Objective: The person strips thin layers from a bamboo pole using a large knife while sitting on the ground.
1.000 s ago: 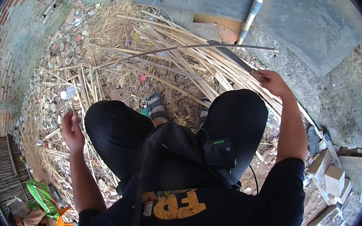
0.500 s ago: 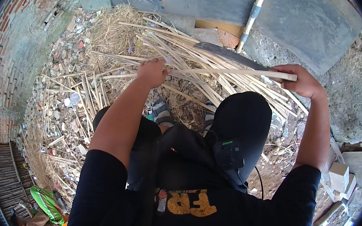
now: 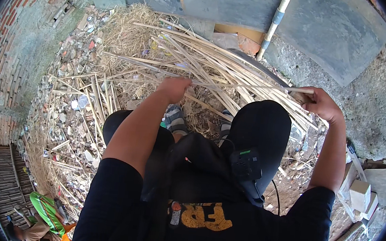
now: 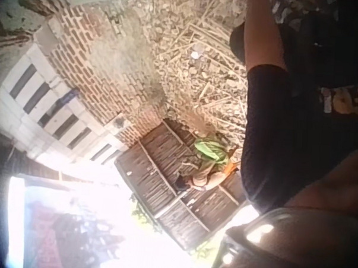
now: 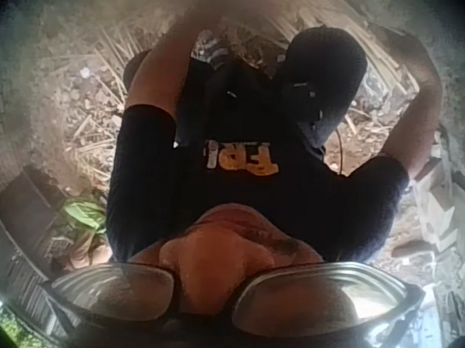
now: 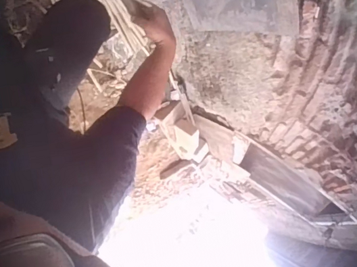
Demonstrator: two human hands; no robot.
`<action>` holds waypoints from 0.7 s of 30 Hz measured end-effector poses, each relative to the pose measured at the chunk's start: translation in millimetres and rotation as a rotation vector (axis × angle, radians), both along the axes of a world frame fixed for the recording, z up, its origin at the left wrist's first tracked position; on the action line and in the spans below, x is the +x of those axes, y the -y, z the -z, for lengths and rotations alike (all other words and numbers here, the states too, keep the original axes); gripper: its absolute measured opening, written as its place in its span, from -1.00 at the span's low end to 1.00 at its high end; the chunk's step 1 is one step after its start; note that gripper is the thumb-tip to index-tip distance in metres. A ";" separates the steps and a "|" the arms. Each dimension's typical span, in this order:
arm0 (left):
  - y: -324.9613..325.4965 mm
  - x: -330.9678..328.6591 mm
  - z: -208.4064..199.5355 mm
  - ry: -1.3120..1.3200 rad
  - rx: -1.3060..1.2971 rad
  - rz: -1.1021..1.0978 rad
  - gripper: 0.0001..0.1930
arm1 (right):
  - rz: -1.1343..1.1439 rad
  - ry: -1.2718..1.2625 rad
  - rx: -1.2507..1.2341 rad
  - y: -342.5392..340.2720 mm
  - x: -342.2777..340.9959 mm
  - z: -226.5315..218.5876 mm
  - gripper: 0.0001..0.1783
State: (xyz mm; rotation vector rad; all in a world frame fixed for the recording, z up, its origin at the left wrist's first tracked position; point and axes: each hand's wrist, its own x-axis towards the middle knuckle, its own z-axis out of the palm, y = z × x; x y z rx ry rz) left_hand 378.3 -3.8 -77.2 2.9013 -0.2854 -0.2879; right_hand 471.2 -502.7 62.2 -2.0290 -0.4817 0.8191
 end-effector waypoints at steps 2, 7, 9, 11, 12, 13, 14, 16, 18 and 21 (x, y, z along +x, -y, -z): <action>-13.1 1.2 -11.0 0.134 -0.051 0.013 -0.74 | 0.085 0.050 0.005 7.8 0.0 2.1 -0.31; -31.0 2.1 -103.3 0.348 -0.199 -0.084 -0.74 | 0.301 0.199 0.084 9.4 -5.9 -7.7 -0.38; -39.0 -9.9 -147.7 0.401 -0.246 -0.207 -0.71 | 0.383 0.157 0.176 1.8 -4.2 -11.1 -0.43; -42.6 -16.8 -188.0 0.514 -0.229 -0.256 -0.68 | 0.424 0.099 0.333 6.0 1.4 -10.3 -0.43; -47.8 -23.2 -204.6 0.602 -0.196 -0.261 -0.68 | 0.429 0.104 0.406 0.0 3.1 -8.8 -0.50; -50.7 -28.3 -219.2 0.685 -0.164 -0.263 -0.67 | 0.431 0.139 0.384 -6.0 5.2 -8.1 -0.52; -52.2 -35.6 -235.1 0.724 -0.151 -0.256 -0.68 | 0.433 0.175 0.363 -13.1 7.3 -8.6 -0.53; -51.1 -56.4 -258.5 0.795 -0.124 -0.239 -0.69 | 0.422 0.230 0.360 -28.6 9.8 -10.6 -0.59; -59.7 -77.1 -259.5 0.758 -0.166 -0.350 -0.73 | 0.407 0.225 0.565 -46.3 9.6 -9.2 -0.59; -69.6 -114.7 -246.8 0.773 -0.151 -0.429 -0.80 | 0.341 0.234 0.719 -73.0 4.0 -20.8 -0.56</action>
